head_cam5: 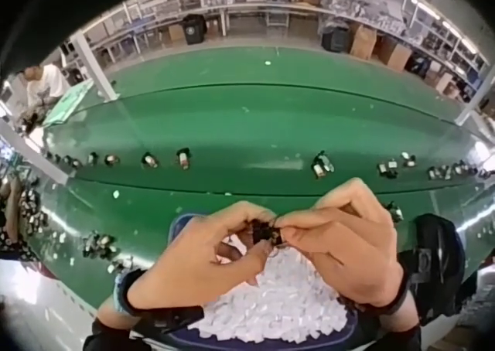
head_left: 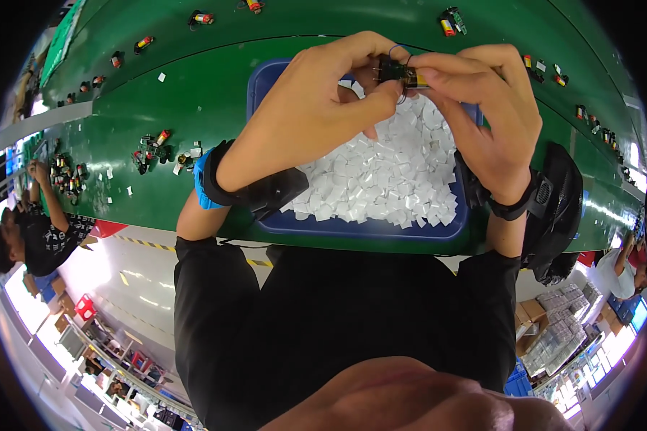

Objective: The person picks up a battery and a circuit board, fits them together, and secures them with a rubber band before placing the unit on the table and repeating the process.

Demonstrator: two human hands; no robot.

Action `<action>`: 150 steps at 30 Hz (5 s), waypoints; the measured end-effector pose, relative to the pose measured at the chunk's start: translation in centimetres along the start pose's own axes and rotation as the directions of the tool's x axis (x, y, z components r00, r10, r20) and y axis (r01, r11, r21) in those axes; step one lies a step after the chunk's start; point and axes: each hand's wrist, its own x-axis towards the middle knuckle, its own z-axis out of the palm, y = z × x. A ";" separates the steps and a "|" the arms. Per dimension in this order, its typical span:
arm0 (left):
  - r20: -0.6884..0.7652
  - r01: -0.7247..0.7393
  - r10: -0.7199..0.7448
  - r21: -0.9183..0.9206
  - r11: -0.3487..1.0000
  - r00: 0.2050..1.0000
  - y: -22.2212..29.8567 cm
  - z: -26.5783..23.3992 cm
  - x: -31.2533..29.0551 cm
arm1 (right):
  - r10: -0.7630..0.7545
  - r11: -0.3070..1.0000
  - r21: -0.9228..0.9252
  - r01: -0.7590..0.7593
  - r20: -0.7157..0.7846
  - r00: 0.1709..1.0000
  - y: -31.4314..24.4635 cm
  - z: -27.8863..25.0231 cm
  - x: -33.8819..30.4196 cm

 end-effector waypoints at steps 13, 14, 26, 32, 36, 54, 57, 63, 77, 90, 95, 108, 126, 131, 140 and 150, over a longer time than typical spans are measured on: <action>-0.073 -0.191 0.177 -0.366 0.911 0.982 -0.3 -0.2 1.3 | 0.118 0.993 0.025 -0.115 -0.146 0.982 -0.3 -1.9 0.8; -0.104 -0.234 0.211 -0.354 0.905 0.972 -0.3 -0.2 1.3 | 0.264 0.955 0.159 -0.249 -0.080 0.961 -0.6 -1.7 0.4; -0.179 -0.392 0.367 -0.134 0.910 0.913 -0.5 0.3 1.3 | 0.506 0.706 0.563 -0.429 0.022 0.862 -1.1 0.1 -0.9; -0.231 -0.401 0.402 0.053 0.915 0.886 -0.7 0.6 1.4 | 0.550 0.616 0.643 -0.456 0.064 0.833 -0.9 0.8 -0.5; -0.244 -0.451 0.479 0.164 0.878 0.843 -0.8 0.8 1.3 | 0.604 0.480 0.696 -0.535 0.180 0.776 -0.5 0.7 -0.5; 0.078 0.044 -0.013 -0.416 0.908 0.997 -0.4 -2.2 1.8 | 0.429 0.863 0.296 -0.410 -0.001 0.903 -0.9 1.7 0.7; 0.098 0.021 0.020 -0.395 0.919 0.995 -0.8 -2.1 1.7 | 0.326 0.907 0.278 -0.317 0.016 0.945 -0.4 1.7 0.0; 0.165 0.065 -0.027 -0.233 0.970 0.986 -1.1 -3.2 2.1 | 0.313 0.917 0.236 -0.321 0.072 0.947 -0.8 2.0 -0.1; 0.118 -0.233 0.353 0.924 0.303 0.928 -10.5 -4.9 20.3 | 0.151 0.986 0.055 -0.159 0.122 0.981 -2.1 0.2 1.1; 0.284 -0.395 0.274 0.662 0.638 0.919 -9.8 0.2 21.5 | 0.354 0.928 0.070 -0.366 0.134 0.925 -0.4 -1.3 0.2; 0.096 -0.418 0.413 0.375 0.827 0.905 -3.2 -1.8 11.8 | 0.551 0.830 -0.048 -0.556 -0.089 0.830 -0.1 -2.0 1.2; -0.062 -0.412 0.477 0.413 0.812 0.877 -1.1 -2.0 1.6 | 0.570 0.727 0.259 -0.635 0.287 0.770 -0.2 0.0 -0.8; 0.136 -0.639 0.941 0.763 0.101 0.310 -2.0 -2.1 1.8 | 0.406 0.897 0.179 -0.403 0.026 0.914 -1.9 -0.7 0.3; -0.255 -0.583 0.616 0.197 0.788 0.745 -0.2 -4.4 1.3 | 0.222 0.975 0.039 -0.220 -0.086 0.971 -1.2 -0.8 0.3; 0.048 -0.071 0.082 -0.195 0.978 0.995 0.5 -3.2 1.6 | 0.299 0.938 0.192 -0.289 -0.021 0.954 -1.5 -0.9 0.3; 0.013 -0.087 0.090 -0.133 0.987 0.996 0.8 -2.4 1.3 | 0.533 0.769 0.357 -0.530 0.101 0.840 -0.7 -0.6 0.1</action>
